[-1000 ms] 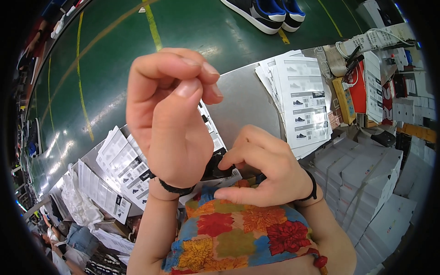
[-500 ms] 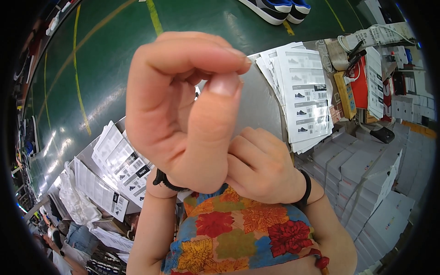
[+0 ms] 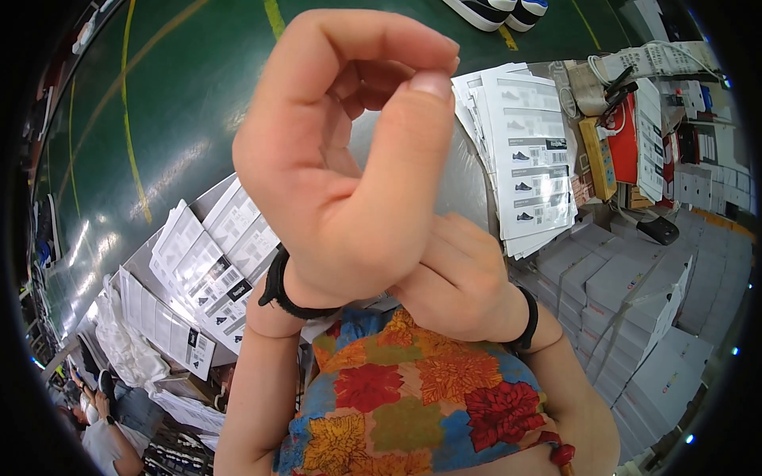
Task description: Checking shoe tags and sorting shoes at a manufacturing station.
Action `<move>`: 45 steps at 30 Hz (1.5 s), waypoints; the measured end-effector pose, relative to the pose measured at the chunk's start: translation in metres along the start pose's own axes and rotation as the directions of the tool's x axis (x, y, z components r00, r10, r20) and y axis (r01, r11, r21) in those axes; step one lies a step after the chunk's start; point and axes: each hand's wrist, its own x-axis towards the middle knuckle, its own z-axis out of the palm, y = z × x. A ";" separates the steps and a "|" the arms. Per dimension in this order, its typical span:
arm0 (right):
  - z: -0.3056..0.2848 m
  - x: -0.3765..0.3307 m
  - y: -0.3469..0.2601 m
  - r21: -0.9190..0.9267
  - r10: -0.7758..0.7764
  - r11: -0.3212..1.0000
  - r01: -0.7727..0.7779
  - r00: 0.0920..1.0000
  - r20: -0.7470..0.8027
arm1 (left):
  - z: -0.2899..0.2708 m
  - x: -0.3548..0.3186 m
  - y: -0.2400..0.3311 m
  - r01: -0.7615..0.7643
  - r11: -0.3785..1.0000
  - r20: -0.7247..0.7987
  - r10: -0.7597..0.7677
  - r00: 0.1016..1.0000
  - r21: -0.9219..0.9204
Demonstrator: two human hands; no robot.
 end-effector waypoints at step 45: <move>-0.041 -0.007 0.001 0.975 0.371 -0.210 -0.073 0.917 0.149 | -0.016 0.010 0.053 0.458 0.862 0.652 -0.477 0.590 0.216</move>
